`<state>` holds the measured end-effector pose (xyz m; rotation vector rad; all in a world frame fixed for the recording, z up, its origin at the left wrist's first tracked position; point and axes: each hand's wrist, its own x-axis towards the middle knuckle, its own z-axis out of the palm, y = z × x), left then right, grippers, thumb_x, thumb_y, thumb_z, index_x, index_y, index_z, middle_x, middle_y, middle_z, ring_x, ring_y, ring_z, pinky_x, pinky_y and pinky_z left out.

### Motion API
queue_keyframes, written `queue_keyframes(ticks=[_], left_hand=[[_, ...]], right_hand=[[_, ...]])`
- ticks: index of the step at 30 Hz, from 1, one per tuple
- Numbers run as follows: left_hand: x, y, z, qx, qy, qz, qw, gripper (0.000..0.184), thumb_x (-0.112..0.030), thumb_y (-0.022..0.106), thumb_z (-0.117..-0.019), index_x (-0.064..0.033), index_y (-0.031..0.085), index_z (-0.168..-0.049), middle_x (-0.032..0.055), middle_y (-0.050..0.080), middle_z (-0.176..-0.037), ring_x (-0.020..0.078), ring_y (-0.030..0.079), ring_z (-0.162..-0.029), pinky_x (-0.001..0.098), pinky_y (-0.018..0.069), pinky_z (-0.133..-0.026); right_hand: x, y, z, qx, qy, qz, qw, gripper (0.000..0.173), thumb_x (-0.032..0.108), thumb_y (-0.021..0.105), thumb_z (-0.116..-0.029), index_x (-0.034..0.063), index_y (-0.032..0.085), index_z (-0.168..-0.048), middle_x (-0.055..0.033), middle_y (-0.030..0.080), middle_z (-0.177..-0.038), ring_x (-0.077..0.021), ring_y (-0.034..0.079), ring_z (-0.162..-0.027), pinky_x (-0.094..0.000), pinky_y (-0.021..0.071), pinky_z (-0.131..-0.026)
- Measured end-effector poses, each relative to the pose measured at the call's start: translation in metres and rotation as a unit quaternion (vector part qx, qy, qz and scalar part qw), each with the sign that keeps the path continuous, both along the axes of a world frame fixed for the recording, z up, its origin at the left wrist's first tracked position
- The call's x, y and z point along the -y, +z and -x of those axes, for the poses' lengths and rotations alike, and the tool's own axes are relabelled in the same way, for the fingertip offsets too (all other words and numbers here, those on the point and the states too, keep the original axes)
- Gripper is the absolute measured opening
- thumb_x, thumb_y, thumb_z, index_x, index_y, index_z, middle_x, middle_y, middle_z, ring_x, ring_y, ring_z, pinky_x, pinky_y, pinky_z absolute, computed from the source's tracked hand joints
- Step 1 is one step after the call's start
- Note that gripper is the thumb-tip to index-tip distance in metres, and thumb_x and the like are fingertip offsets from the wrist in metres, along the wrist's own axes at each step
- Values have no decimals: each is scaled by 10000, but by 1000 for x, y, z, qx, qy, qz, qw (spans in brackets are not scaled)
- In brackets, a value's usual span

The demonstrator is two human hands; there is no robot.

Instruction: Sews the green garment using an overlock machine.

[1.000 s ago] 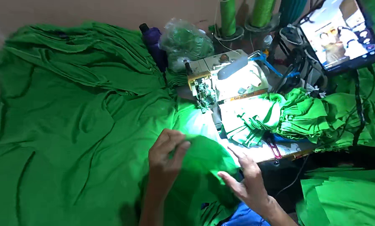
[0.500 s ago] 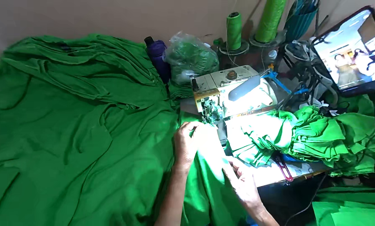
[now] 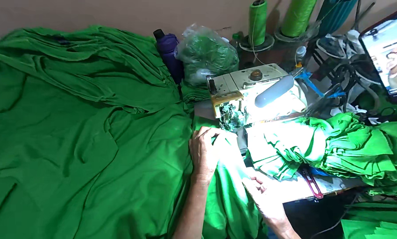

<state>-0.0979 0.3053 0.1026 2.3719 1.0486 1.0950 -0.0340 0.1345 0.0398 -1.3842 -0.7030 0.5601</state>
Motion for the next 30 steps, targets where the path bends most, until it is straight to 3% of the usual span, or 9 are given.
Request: queue_keyframes(ticks=[4,7,9,11,15,18,23,26,30], left_hand=[[18,11,16,-42,36,54,997,309,-266,680,-971,-172,742,-1258,126,655,-1336,373,576,-1247,628,382,-1004],[29,-2,20,-44,78,-26,996,278,-244,667,-940,-184,789,-1182,180,665,-1238,416,589,-1086,601,404,-804],[35,8,15,-85,92,-7,992,283,-266,621,-990,-217,774,-1223,200,651,-1281,433,575,-1139,607,381,-862],[29,16,6,-134,91,19,987,301,-291,574,-1033,-238,748,-1273,179,616,-1357,430,535,-1225,624,361,-920],[6,9,-8,-142,89,11,986,286,-297,566,-1014,-206,787,-1170,115,609,-1363,394,524,-1203,620,355,-906],[-6,16,-8,-158,69,45,984,260,-285,594,-1020,-197,780,-1179,158,587,-1382,427,516,-1220,629,378,-890],[-62,32,-8,-186,5,94,978,302,-256,578,-1032,-43,749,-1160,230,531,-1424,458,458,-1334,684,376,-996],[-36,23,27,-97,-7,32,995,296,-174,546,-1051,-29,708,-1252,243,574,-1393,418,551,-1287,607,447,-1035],[77,-12,146,141,45,-130,980,247,-176,575,-1027,-74,722,-1198,116,635,-1326,184,584,-1262,350,500,-1043]], right_hand=[[15,-4,5,100,-3,-17,995,134,87,630,-909,-6,725,-914,18,685,-784,62,588,-652,-112,511,-617],[30,-1,10,193,-37,3,981,148,116,667,-889,-7,744,-862,-41,708,-813,56,614,-774,-103,495,-740],[30,2,8,197,-32,-7,980,166,111,659,-899,-34,740,-898,-93,685,-926,9,620,-937,-123,494,-874],[18,2,2,165,-36,-29,985,146,92,629,-900,-26,713,-909,-44,694,-891,35,638,-858,-120,529,-801],[-2,8,-5,90,-25,-42,995,112,58,595,-935,6,688,-972,32,713,-845,60,655,-766,-116,549,-713],[-10,9,-5,95,-11,-25,995,150,82,593,-941,2,702,-1005,37,702,-835,70,630,-739,-109,530,-695],[-31,30,-17,165,39,42,985,200,134,562,-1010,-17,692,-987,5,656,-773,48,569,-680,-145,482,-665],[-24,35,-25,134,104,70,983,175,129,573,-1024,17,665,-925,43,573,-702,36,505,-626,-162,436,-617],[29,14,-29,33,225,74,971,124,139,595,-993,59,685,-1021,77,707,-847,35,663,-781,-180,570,-756]])
